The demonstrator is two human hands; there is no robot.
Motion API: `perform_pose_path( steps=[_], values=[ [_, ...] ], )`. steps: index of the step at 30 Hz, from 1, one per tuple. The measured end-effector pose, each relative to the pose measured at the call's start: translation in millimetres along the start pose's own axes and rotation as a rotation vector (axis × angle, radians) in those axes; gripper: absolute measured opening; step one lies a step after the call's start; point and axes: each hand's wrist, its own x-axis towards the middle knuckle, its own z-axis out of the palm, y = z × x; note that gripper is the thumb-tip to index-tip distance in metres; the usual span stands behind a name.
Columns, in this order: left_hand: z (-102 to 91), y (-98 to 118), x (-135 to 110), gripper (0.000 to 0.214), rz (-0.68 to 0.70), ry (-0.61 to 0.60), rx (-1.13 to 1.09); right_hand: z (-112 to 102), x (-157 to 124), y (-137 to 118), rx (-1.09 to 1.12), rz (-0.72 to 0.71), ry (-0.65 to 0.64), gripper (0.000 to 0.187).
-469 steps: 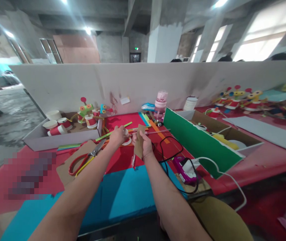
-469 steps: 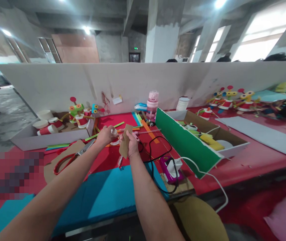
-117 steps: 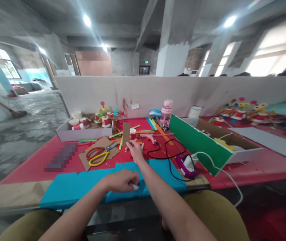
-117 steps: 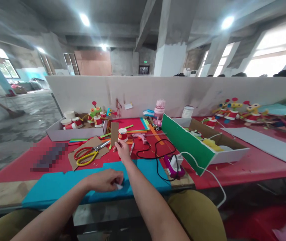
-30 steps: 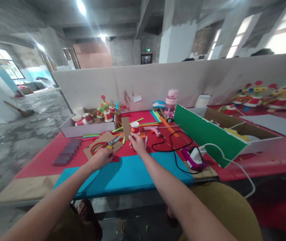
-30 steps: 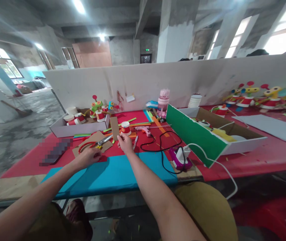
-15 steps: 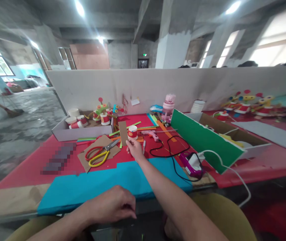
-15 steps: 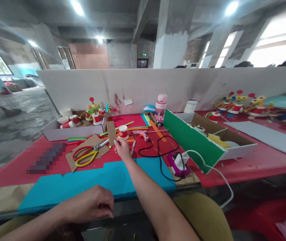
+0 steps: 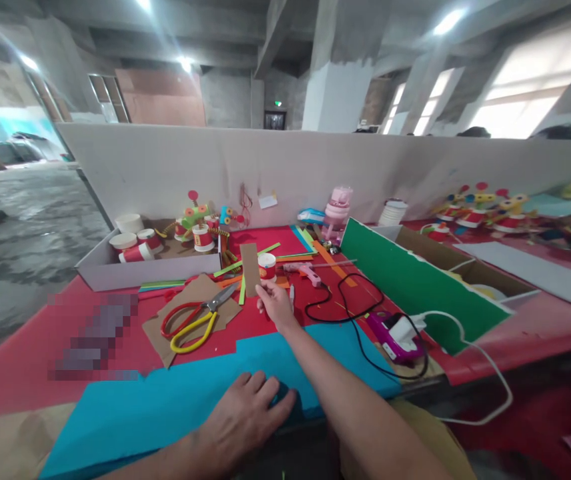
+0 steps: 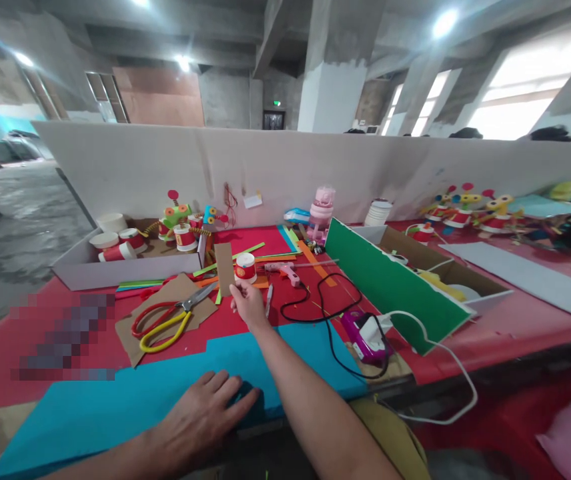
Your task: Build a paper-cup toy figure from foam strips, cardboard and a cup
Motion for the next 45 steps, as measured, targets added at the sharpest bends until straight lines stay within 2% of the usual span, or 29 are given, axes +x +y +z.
perform_pose_path(
  steps=[4, 9, 12, 19, 28, 32, 35, 39, 43, 45],
  values=[
    [3.4, 1, -1, 0.043, 0.016, 0.035, 0.042, 1, 1, 0, -0.007, 0.013, 0.001, 0.029],
    [-0.9, 0, 4, 0.065, -0.038, 0.022, 0.021, 1, 3, -1, 0.004, 0.015, 0.048, 0.027],
    [-1.6, 1, 6, 0.064, -0.064, 0.002, 0.043, 1, 2, -3, 0.015, 0.031, 0.065, 0.028],
    [-6.4, 4, 6, 0.067, -0.094, -0.031, 0.07, 5, 4, -3, 0.075, 0.052, 0.012, 0.026],
    [-6.8, 12, 2, 0.063, -0.135, 0.027, 0.133, 5, 8, 4, 0.179, 0.05, 0.041, 0.023],
    [-7.3, 11, 0, 0.06, -0.106, 0.056, 0.119, 7, 4, 1, 0.187, 0.039, 0.034, 0.025],
    [-9.3, 6, -1, 0.058, -0.097, 0.1, 0.022, 7, 3, -7, 0.184, -0.027, 0.08, 0.026],
    [-13.2, 7, -2, 0.046, -0.164, 0.153, -0.136, 0, 0, -30, 0.145, -0.093, 0.091, 0.027],
    [-19.3, 10, 2, 0.044, -0.229, 0.145, -0.177, -8, -15, -55, 0.169, -0.003, 0.065, 0.029],
    [-25.6, 2, 10, 0.041, -0.266, 0.12, -0.25, -12, -24, -63, 0.201, 0.058, 0.101, 0.03]
  ],
)
